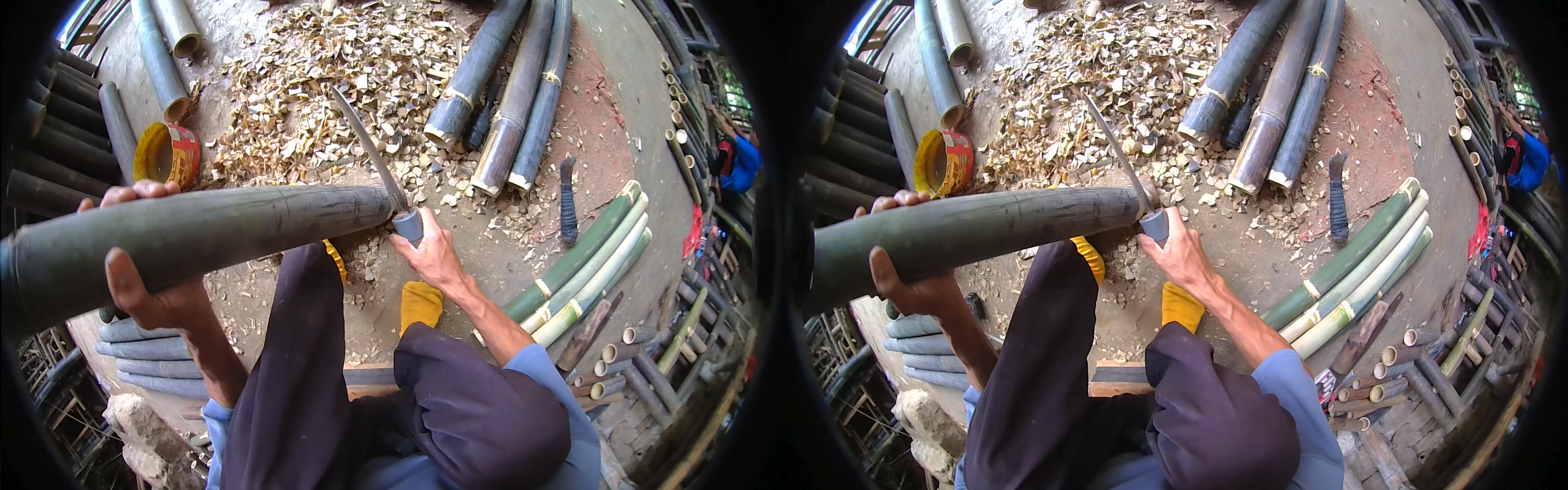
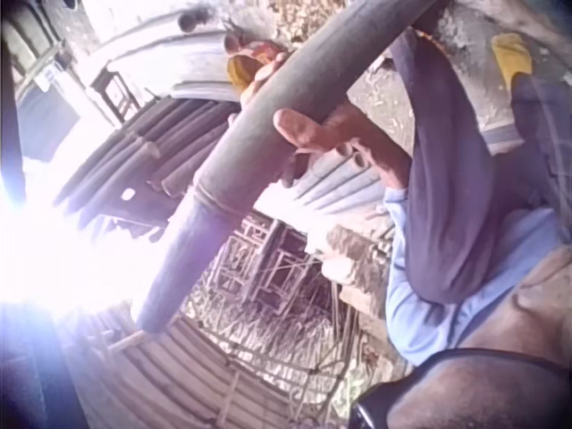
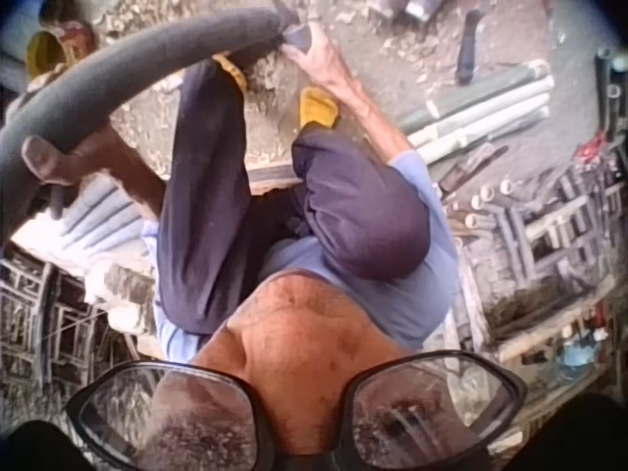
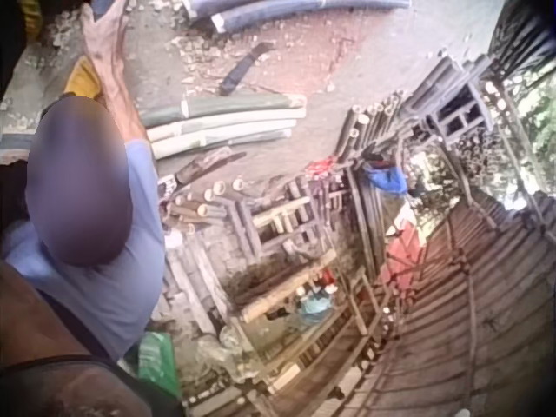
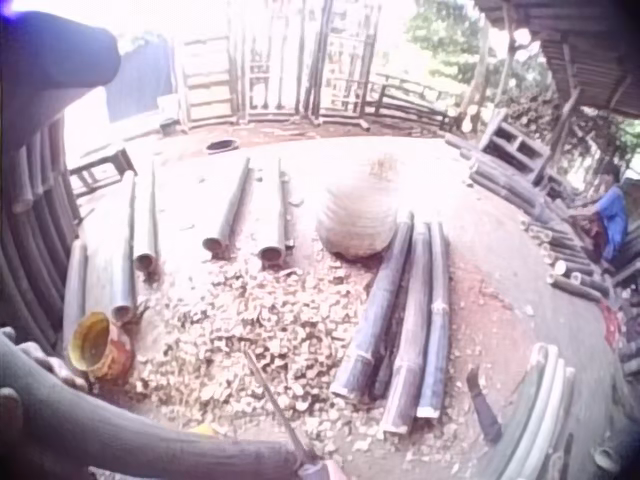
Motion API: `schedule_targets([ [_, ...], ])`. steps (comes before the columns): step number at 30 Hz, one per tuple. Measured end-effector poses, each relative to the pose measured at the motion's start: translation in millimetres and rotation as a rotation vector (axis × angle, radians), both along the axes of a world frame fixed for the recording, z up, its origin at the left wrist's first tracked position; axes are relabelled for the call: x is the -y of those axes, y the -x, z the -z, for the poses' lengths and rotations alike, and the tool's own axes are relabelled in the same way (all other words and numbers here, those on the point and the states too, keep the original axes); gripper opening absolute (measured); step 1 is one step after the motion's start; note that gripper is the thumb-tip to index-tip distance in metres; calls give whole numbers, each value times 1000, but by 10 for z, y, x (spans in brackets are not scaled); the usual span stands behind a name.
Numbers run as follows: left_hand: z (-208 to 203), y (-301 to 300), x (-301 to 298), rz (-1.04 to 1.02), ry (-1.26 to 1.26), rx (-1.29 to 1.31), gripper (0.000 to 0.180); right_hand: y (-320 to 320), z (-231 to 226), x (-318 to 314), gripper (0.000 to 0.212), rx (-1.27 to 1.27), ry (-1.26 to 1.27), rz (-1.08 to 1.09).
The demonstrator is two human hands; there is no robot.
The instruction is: The person shaves the surface of bamboo poles using a machete and a knife, rotating the poles by hand while sitting on the ground.
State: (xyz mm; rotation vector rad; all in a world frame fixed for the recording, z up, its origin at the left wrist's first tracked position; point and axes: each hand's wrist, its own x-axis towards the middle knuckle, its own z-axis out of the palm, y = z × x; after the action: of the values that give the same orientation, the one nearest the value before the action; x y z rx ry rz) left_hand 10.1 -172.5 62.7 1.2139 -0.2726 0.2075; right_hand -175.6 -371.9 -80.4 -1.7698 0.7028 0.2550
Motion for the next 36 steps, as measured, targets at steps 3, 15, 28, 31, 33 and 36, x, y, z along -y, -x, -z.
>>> schedule_targets([
  [3,42,53,-163,23,-51,41,59,-38,-289,-176,35,323,71,78],
  [15,63,-19,-277,229,58,139,69,30,-154,-148,29,360,130,72],
  [28,33,-85,-177,382,25,263,76,51,-229,-172,34,428,172,126],
  [31,92,-66,-101,418,44,237,76,162,262,-108,30,393,317,79],
  [33,11,-81,-148,442,28,264,77,136,466,-63,33,19,86,35],
  [36,56,-89,-230,459,14,259,78,103,103,-68,36,44,46,36],
])
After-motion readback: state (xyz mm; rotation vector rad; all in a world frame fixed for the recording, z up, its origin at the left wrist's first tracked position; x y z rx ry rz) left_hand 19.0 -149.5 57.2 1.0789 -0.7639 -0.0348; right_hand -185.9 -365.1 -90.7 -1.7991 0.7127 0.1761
